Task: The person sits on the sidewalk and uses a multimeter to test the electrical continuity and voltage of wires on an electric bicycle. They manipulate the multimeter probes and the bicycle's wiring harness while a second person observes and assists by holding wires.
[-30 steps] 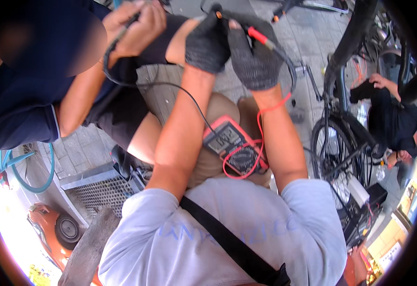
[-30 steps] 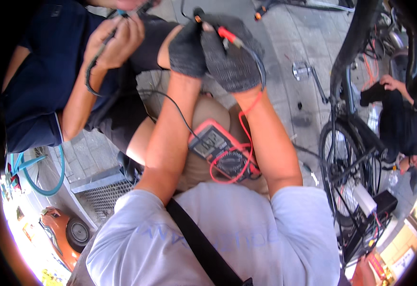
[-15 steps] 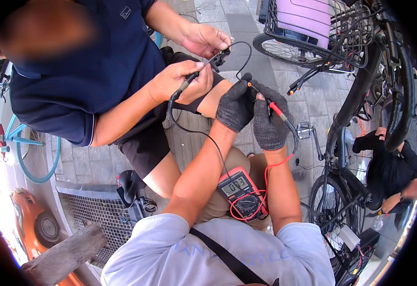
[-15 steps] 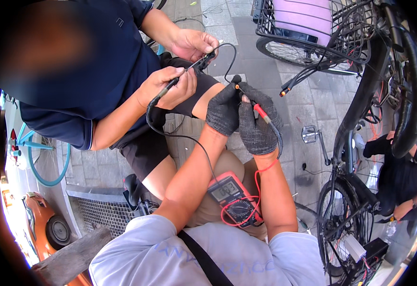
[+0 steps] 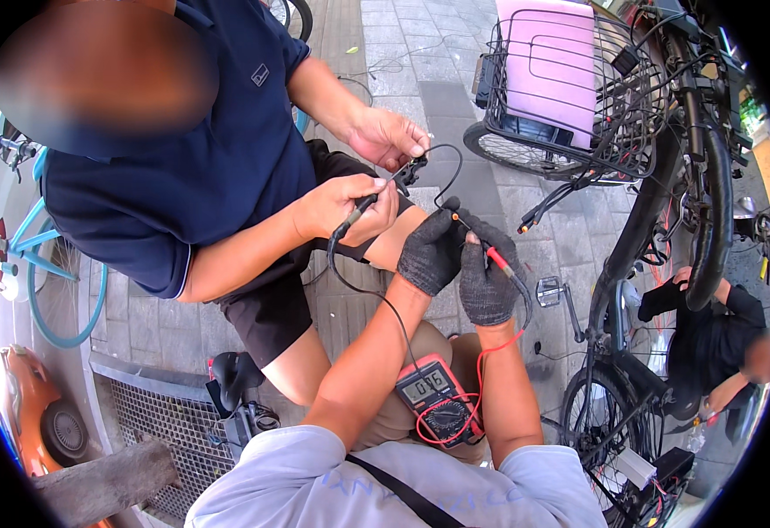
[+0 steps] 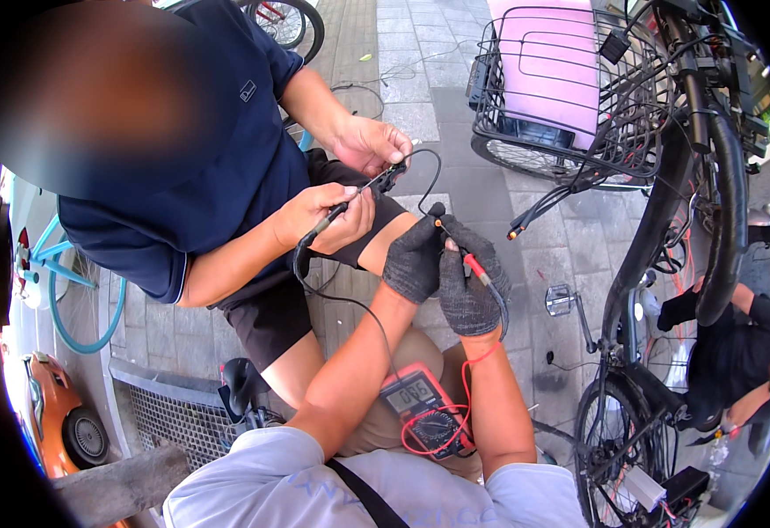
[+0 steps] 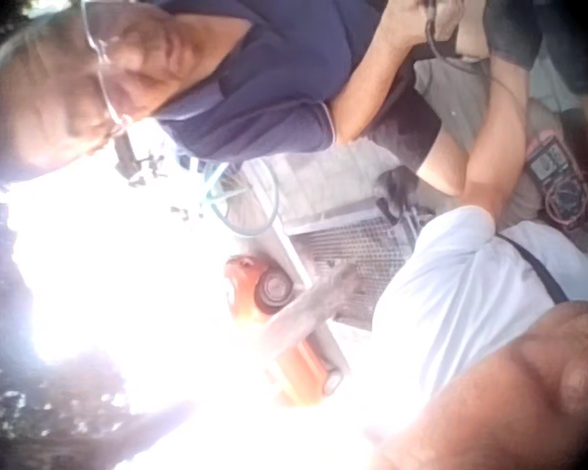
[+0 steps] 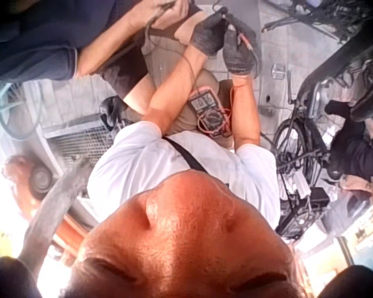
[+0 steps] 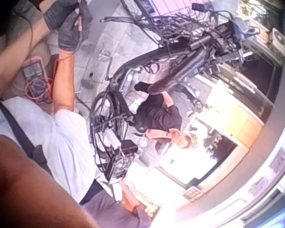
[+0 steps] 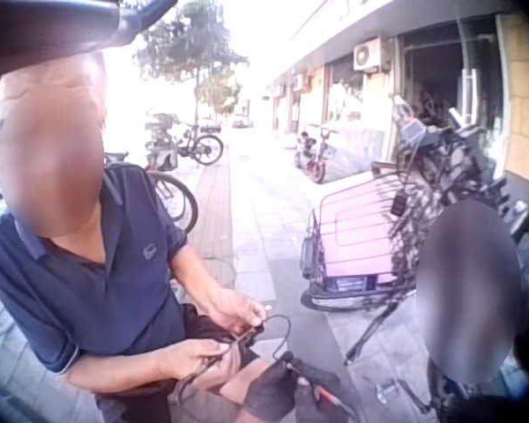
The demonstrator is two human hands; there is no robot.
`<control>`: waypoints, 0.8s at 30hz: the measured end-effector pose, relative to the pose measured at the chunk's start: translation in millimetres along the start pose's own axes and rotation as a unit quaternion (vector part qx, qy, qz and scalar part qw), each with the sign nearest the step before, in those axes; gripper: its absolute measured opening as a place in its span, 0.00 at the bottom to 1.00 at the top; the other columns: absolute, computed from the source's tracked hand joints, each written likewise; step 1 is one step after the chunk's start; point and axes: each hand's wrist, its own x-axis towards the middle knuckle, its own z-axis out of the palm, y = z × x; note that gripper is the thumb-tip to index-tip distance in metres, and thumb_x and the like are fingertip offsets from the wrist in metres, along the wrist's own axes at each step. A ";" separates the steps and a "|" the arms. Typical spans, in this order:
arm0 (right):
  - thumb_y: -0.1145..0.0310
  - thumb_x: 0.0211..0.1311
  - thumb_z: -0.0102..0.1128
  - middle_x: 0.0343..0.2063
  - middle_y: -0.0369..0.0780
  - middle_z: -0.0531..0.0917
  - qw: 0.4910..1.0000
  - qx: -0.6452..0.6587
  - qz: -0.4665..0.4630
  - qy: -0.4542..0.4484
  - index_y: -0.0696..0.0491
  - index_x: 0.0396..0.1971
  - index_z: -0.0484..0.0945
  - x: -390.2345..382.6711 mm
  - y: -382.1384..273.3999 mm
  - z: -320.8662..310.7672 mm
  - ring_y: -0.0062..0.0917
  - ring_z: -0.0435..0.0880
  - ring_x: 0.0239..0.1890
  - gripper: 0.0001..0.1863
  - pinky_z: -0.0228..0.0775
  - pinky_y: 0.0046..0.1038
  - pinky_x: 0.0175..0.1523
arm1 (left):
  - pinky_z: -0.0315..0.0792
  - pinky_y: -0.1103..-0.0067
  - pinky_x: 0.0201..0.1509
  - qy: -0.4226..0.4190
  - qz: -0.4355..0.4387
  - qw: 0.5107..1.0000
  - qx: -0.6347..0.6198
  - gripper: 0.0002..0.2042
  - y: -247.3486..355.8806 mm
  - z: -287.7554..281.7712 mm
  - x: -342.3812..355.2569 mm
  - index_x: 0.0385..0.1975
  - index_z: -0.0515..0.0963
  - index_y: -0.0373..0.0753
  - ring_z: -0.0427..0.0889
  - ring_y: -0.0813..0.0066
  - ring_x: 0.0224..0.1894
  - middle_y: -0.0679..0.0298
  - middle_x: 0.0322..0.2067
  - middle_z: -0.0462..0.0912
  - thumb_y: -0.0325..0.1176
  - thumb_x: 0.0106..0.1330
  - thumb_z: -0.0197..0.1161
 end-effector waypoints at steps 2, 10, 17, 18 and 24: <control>0.72 0.70 0.60 0.40 0.44 0.85 1.000 0.008 0.011 -0.002 0.58 0.47 0.82 0.9 -6.8 1.0 0.26 0.84 0.40 0.10 0.76 0.29 0.47 | 0.73 0.68 0.61 0.008 0.002 1.000 -0.008 0.14 -0.2 1.0 -1.3 0.54 0.78 0.40 0.82 0.66 0.51 0.62 0.46 0.85 0.30 0.69 0.61; 0.72 0.69 0.59 0.42 0.47 0.85 0.999 0.027 0.019 -0.007 0.57 0.48 0.81 1.1 -7.3 -0.7 0.35 0.86 0.42 0.11 0.77 0.32 0.48 | 0.74 0.70 0.56 0.037 0.010 0.999 0.008 0.13 -1.9 0.8 -0.7 0.54 0.78 0.43 0.80 0.65 0.48 0.62 0.46 0.82 0.33 0.72 0.58; 0.73 0.69 0.60 0.42 0.46 0.86 0.999 0.022 0.022 -0.007 0.57 0.48 0.82 1.3 -12.2 -0.1 0.34 0.86 0.41 0.11 0.78 0.31 0.48 | 0.74 0.69 0.61 0.002 -0.003 1.000 -0.012 0.14 1.3 -3.5 -0.5 0.54 0.78 0.41 0.81 0.66 0.51 0.62 0.46 0.84 0.29 0.70 0.61; 0.73 0.69 0.60 0.42 0.46 0.86 1.000 0.023 0.019 -0.003 0.57 0.48 0.82 1.2 -12.8 -0.4 0.34 0.86 0.41 0.11 0.78 0.31 0.48 | 0.74 0.69 0.61 0.002 -0.003 1.000 -0.012 0.14 0.6 -3.2 -1.1 0.54 0.78 0.41 0.82 0.66 0.51 0.62 0.46 0.84 0.29 0.70 0.61; 0.74 0.69 0.59 0.44 0.45 0.85 0.998 0.062 0.025 -0.001 0.58 0.48 0.80 -3.2 -10.0 -1.6 0.31 0.85 0.39 0.10 0.77 0.30 0.47 | 0.73 0.67 0.62 0.017 -0.005 1.000 -0.009 0.13 0.8 -0.1 -0.8 0.53 0.79 0.42 0.82 0.65 0.51 0.63 0.45 0.85 0.30 0.69 0.61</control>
